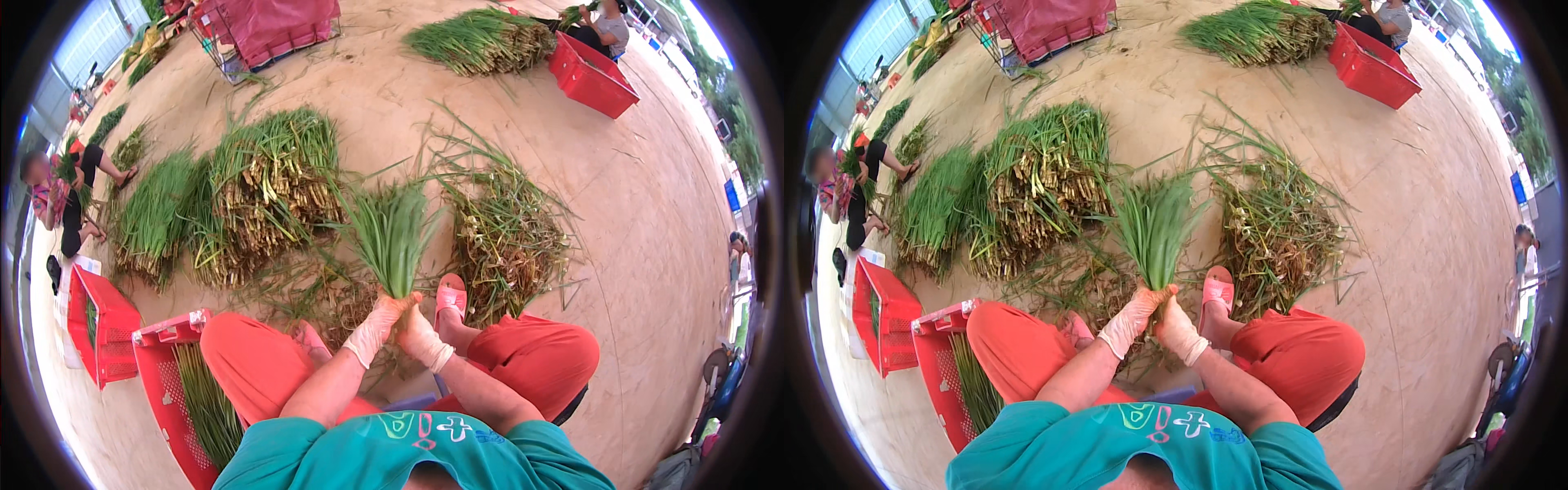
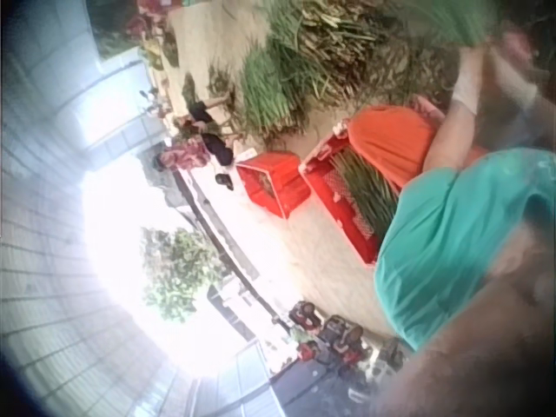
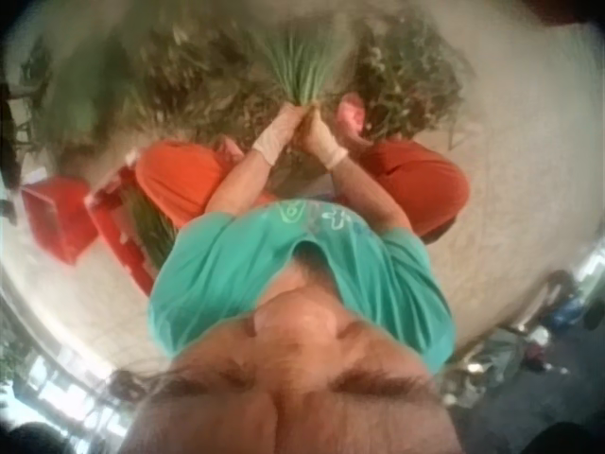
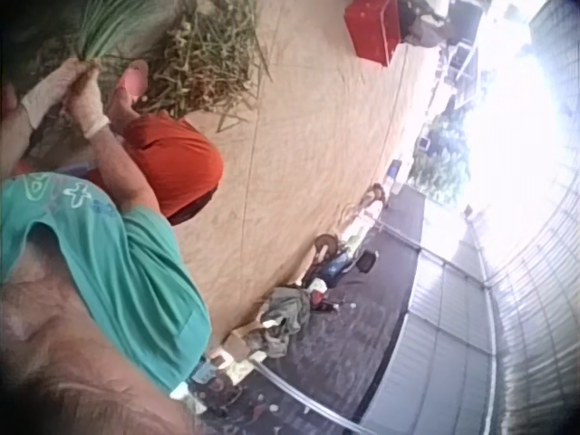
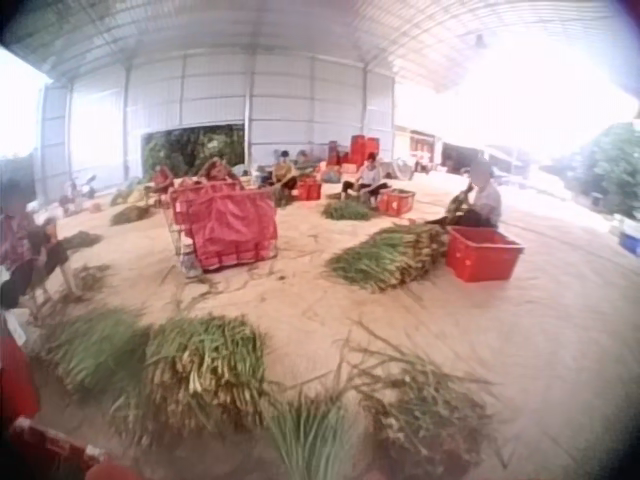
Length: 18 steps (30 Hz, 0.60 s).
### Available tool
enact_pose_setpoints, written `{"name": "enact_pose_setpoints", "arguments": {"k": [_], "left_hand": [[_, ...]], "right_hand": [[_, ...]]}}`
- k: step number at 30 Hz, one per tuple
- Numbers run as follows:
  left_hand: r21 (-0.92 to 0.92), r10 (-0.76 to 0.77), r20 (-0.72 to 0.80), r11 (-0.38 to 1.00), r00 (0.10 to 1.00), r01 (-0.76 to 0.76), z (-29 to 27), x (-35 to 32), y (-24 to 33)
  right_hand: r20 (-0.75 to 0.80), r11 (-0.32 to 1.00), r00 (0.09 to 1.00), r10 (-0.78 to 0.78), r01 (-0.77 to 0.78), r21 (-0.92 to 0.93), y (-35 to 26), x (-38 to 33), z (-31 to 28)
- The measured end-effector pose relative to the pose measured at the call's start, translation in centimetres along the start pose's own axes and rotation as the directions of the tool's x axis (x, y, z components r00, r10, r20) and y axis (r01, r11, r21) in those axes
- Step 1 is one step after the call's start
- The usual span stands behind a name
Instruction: The person bundles bunches of green onions with a thin green tie while sitting on a concrete floor in a processing facility.
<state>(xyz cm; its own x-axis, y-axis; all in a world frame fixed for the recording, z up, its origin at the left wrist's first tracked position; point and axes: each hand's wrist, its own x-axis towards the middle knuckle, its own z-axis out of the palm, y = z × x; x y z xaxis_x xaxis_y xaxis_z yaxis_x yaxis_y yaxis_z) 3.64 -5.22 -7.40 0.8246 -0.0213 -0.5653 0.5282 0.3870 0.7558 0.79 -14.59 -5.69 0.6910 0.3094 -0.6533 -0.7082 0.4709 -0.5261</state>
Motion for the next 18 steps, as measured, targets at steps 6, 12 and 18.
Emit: {"name": "enact_pose_setpoints", "arguments": {"k": [6,12,18], "left_hand": [[-0.11,-0.313,-0.028,0.945,0.949,0.308,-1.4,-0.6,1.0],[-0.344,-0.41,0.173,0.827,0.895,0.445,-6.2,-1.5,3.7],[-0.321,-0.315,0.297,0.857,0.902,0.404,-5.8,-6.3,6.8]], "right_hand": [[0.166,0.608,0.965,-0.201,0.256,-0.752,0.4,-0.8,-0.6],[0.378,0.875,0.92,0.097,0.102,-0.474,-8.0,-6.0,2.6],[0.28,0.93,0.896,0.345,-0.287,-0.228,-9.7,-1.8,-2.9]]}}
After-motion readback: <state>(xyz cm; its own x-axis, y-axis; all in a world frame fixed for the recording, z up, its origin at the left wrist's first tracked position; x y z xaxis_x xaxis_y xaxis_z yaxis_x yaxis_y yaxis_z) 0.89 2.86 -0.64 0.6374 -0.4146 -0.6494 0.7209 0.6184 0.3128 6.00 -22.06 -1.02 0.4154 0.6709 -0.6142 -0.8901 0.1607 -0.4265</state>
